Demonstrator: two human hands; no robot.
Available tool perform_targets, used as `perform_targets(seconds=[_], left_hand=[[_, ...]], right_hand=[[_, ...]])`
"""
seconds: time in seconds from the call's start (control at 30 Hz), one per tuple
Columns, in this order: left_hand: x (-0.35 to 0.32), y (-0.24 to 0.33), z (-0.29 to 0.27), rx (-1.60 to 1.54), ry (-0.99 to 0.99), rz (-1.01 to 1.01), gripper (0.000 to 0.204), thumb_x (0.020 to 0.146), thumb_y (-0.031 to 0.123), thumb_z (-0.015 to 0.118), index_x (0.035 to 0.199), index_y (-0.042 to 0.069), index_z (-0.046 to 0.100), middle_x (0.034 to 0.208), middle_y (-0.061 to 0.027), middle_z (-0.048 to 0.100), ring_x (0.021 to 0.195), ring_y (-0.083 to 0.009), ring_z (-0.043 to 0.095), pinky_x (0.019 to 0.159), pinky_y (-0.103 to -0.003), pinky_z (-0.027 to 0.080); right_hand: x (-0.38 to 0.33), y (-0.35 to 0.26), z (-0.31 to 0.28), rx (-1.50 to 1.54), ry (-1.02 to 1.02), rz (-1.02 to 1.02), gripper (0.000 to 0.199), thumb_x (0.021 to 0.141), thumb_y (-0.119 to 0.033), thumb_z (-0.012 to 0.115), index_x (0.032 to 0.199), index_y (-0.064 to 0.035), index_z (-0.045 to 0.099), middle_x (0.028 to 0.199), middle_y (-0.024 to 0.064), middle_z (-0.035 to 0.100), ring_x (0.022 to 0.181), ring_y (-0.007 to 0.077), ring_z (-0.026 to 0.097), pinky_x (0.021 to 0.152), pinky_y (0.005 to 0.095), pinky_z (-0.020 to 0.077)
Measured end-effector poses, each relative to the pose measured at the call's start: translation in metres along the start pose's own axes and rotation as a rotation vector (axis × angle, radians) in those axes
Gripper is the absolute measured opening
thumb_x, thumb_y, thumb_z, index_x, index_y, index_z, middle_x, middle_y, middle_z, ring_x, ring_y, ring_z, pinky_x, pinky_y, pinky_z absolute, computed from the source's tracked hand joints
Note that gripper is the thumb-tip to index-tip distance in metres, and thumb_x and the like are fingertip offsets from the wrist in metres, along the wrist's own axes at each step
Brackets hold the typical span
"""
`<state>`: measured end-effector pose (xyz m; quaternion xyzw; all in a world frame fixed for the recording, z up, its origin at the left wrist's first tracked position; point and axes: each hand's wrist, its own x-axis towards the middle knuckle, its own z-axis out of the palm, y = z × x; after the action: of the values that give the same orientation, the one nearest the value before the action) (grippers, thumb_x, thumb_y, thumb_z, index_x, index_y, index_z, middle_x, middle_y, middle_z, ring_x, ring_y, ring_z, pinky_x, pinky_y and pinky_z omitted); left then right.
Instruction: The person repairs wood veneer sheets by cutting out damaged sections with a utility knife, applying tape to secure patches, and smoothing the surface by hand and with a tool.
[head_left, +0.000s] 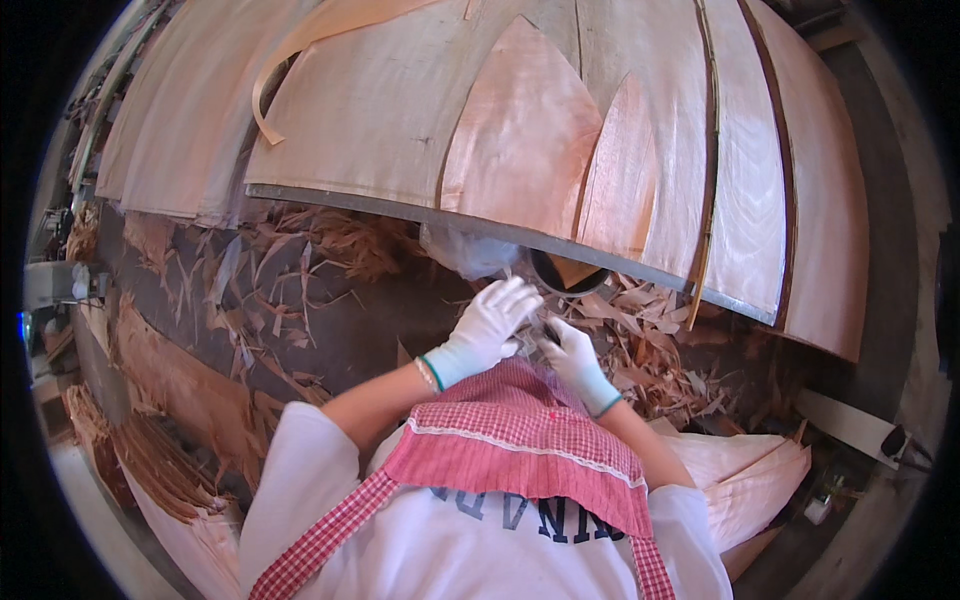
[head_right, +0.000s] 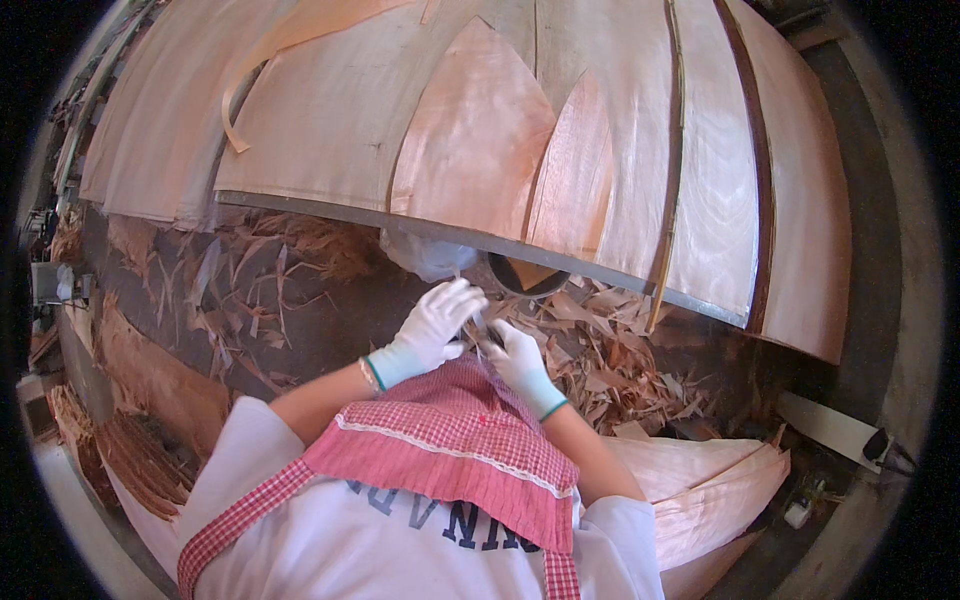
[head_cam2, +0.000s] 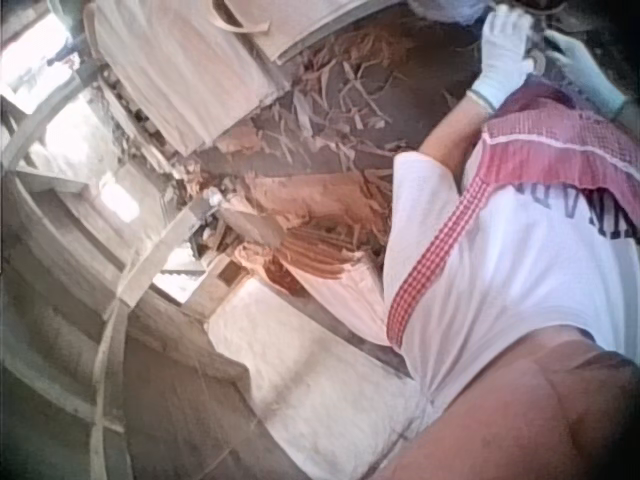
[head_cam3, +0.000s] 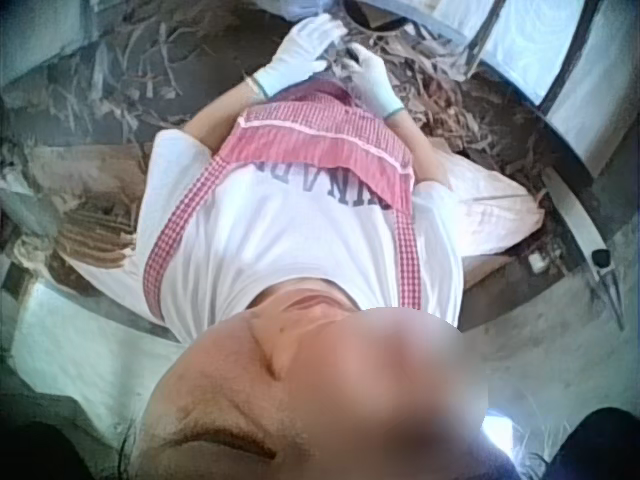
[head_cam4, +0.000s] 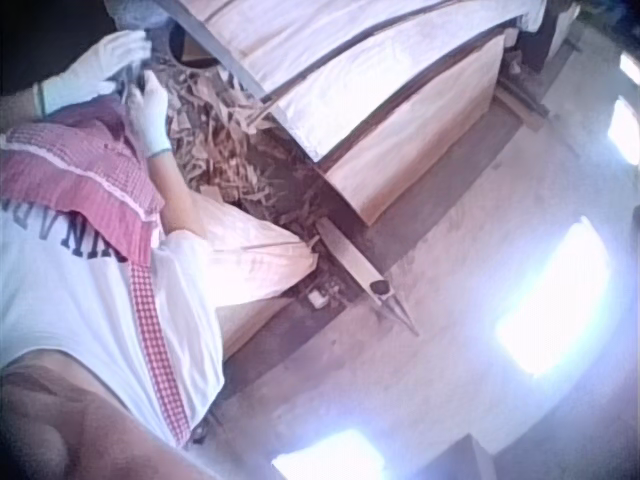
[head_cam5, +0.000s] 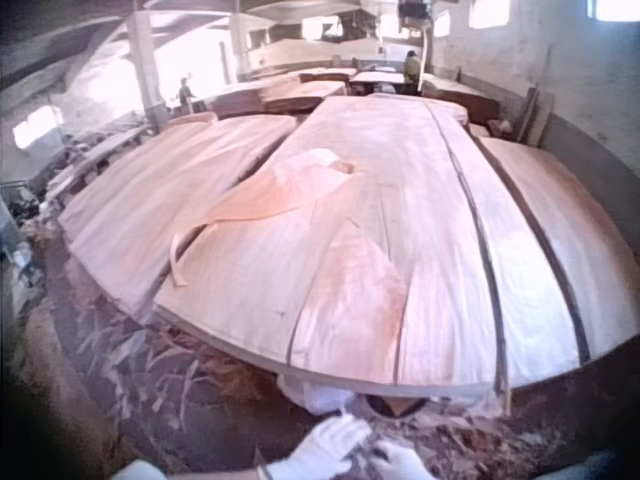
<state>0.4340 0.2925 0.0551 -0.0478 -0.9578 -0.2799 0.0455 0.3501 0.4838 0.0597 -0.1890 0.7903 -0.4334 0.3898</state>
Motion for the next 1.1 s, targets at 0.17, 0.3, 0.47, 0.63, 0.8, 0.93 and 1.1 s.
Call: perform_targets(seconds=[0.17, 0.3, 0.47, 0.63, 0.8, 0.93, 1.1], left_hand=[[0.021, -0.029, -0.009, 0.004, -0.470, 0.151, 0.021, 0.085, 0.026, 0.056, 0.089, 0.008, 0.065, 0.081, -0.0090, 0.065, 0.091, -0.0296, 0.058, 0.092, -0.041, 0.042], [0.028, -0.023, -0.004, -0.075, -0.535, 0.090, 0.022, 0.090, 0.027, 0.052, 0.087, 0.008, 0.062, 0.081, -0.0135, 0.063, 0.086, -0.0329, 0.059, 0.083, -0.045, 0.044], [0.054, 0.030, -0.003, -0.319, -0.532, 0.201, 0.021, 0.090, 0.024, 0.054, 0.093, 0.005, 0.061, 0.082, -0.0171, 0.062, 0.083, -0.0358, 0.060, 0.077, -0.046, 0.045], [0.059, 0.043, -0.029, -0.348, -0.525, 0.183, 0.018, 0.090, 0.021, 0.054, 0.094, 0.004, 0.060, 0.083, -0.0161, 0.062, 0.085, -0.0354, 0.060, 0.078, -0.045, 0.046], [0.062, 0.032, -0.047, -0.604, -0.274, -0.265, 0.020, 0.094, 0.014, 0.047, 0.106, 0.004, 0.059, 0.078, -0.0087, 0.060, 0.073, -0.0229, 0.063, 0.075, -0.036, 0.049], [0.080, 0.045, -0.053, -0.468, -0.258, -0.014, 0.033, 0.091, 0.019, 0.054, 0.120, 0.004, 0.058, 0.108, -0.0148, 0.063, 0.101, -0.0303, 0.062, 0.095, -0.040, 0.045], [0.115, 0.109, -0.037, -0.901, -0.756, 0.266, 0.028, 0.093, 0.022, 0.055, 0.113, 0.003, 0.062, 0.114, -0.0155, 0.062, 0.108, -0.0283, 0.059, 0.095, -0.037, 0.045]], right_hand=[[-0.066, 0.027, -0.117, -0.200, 0.283, 0.223, 0.021, 0.089, -0.020, 0.061, 0.098, -0.0021, 0.067, 0.074, 0.0087, 0.062, 0.069, 0.0157, 0.058, 0.065, 0.0323, 0.0488], [-0.098, 0.013, -0.151, -0.946, 0.543, 0.395, 0.028, 0.082, -0.010, 0.061, 0.109, -0.0064, 0.064, 0.120, 0.0168, 0.061, 0.102, 0.0364, 0.062, 0.085, 0.0409, 0.0510], [-0.069, -0.019, -0.067, -0.414, 0.264, -0.261, 0.037, 0.085, -0.013, 0.063, 0.120, -0.0097, 0.054, 0.113, 0.0152, 0.061, 0.105, 0.0325, 0.060, 0.087, 0.0419, 0.0487], [-0.061, -0.032, -0.041, -0.428, 0.157, -0.074, 0.020, 0.085, -0.011, 0.061, 0.105, -0.0079, 0.057, 0.092, 0.0135, 0.064, 0.089, 0.0318, 0.064, 0.074, 0.0399, 0.0499], [-0.051, -0.019, -0.059, -0.073, 0.300, 0.157, 0.021, 0.089, -0.019, 0.058, 0.104, -0.0050, 0.057, 0.091, 0.0179, 0.064, 0.085, 0.0346, 0.064, 0.074, 0.0414, 0.0506], [-0.031, 0.001, -0.045, -0.611, -0.077, 0.157, 0.025, 0.090, -0.020, 0.051, 0.110, -0.0072, 0.059, 0.103, 0.0208, 0.065, 0.098, 0.0355, 0.063, 0.083, 0.0433, 0.0498], [-0.001, 0.013, 0.047, -0.902, 0.178, -0.519, 0.026, 0.090, -0.024, 0.051, 0.110, -0.0102, 0.061, 0.113, 0.0240, 0.060, 0.107, 0.0330, 0.060, 0.091, 0.0376, 0.0463]])
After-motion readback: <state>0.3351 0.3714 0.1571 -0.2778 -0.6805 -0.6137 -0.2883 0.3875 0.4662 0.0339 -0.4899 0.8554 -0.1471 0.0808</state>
